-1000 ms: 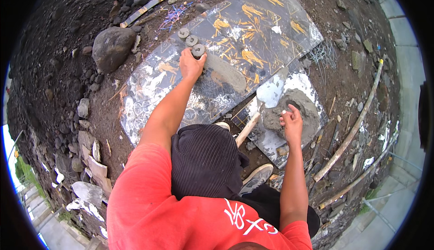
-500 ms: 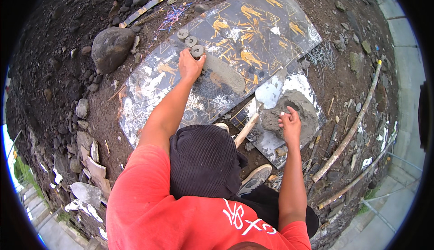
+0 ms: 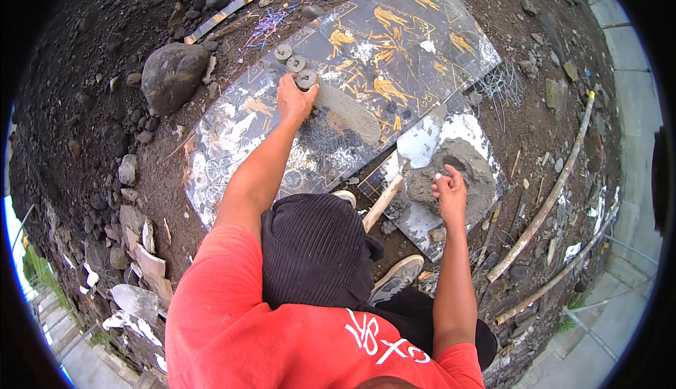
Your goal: The person scoops cement with a trowel and spreads it onto a tile, then places a small cylindrical object on the tile and adjusts it. The person repeats this process with multiple tiles and cylindrical objects.
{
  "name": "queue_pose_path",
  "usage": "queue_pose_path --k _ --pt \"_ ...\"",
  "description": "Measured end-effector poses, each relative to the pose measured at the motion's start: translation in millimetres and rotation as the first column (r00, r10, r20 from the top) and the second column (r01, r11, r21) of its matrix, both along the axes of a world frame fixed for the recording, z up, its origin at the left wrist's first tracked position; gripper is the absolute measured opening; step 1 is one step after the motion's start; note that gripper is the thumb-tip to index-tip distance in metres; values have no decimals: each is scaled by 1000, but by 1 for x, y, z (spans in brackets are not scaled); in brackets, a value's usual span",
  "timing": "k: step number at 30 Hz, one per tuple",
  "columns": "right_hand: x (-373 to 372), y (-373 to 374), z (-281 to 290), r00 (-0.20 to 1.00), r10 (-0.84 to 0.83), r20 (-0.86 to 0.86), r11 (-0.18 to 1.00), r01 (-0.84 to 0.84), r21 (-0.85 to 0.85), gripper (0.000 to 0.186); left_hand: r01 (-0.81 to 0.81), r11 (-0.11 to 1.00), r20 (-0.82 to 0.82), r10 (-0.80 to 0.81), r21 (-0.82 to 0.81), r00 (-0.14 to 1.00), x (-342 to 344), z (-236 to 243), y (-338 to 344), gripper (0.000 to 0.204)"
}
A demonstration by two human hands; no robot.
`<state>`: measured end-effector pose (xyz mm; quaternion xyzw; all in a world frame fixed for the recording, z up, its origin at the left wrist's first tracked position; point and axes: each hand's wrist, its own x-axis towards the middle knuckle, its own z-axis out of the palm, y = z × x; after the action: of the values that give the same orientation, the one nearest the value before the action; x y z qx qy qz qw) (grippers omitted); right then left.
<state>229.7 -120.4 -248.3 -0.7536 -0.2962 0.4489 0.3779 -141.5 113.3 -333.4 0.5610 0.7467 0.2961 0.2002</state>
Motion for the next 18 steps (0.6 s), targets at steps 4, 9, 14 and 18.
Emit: queue_pose_path --k 4,9,14,18 --pt "0 -1 0 1000 22 12 1000 -21 -15 54 3 1000 -12 -3 19 1000 -1 0 0 65" --pt "-1 0 2 999 29 21 999 -28 -28 53 4 999 -3 -3 38 1000 -1 2 1 66" --pt "-2 1 3 999 27 19 999 -26 -24 54 1 999 -25 0 34 1000 -1 8 1 66" --pt "-1 1 2 1000 15 -7 1000 -15 -17 54 6 1000 -37 -6 -2 999 -1 12 1 65"
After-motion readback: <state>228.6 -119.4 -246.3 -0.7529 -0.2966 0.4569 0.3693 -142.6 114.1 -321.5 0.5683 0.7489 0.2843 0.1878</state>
